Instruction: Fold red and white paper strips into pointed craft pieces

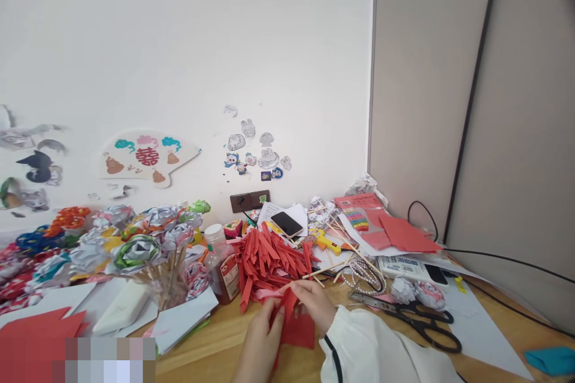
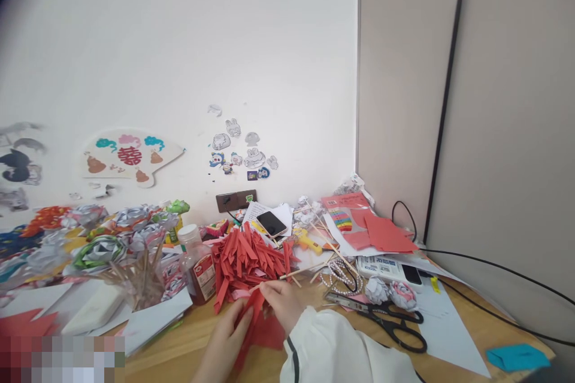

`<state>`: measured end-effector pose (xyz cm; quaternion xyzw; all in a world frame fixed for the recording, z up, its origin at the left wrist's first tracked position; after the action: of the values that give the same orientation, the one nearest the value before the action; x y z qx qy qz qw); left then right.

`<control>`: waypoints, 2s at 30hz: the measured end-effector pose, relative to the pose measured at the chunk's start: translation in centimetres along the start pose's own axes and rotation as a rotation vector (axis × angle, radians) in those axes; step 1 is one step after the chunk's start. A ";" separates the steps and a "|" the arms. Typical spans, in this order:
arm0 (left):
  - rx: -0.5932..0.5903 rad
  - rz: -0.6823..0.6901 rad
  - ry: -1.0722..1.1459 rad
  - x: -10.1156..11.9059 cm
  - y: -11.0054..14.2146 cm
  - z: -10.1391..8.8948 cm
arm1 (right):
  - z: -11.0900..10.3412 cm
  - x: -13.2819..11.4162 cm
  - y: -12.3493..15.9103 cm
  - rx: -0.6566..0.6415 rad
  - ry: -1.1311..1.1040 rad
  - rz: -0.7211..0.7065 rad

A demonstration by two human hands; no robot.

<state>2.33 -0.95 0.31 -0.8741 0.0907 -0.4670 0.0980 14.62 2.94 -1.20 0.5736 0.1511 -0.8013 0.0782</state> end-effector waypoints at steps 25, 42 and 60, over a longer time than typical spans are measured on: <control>-0.041 -0.051 0.084 0.4 -0.5 -0.7 | -0.7 -0.4 -0.3 0.024 0.233 -0.107; -0.071 0.021 -0.013 0.7 -0.5 -0.9 | -1.1 -0.6 -0.3 -0.052 0.405 -0.153; 0.005 -0.027 -0.097 -0.1 -0.7 -0.5 | -0.7 -0.8 0.0 -0.194 0.399 -0.097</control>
<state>1.88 -0.30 0.73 -0.8966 0.0730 -0.4257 0.0980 15.51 3.13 -0.66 0.7026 0.2671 -0.6565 0.0631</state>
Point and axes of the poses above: each hand's wrist, its own y-axis away from the middle knuckle, its own z-axis out of the palm, x = y × z, the point moved 1 cm from there along -y, towards the middle knuckle, and after that the axes turned 8 degrees about -y, right-handed, at the moved point
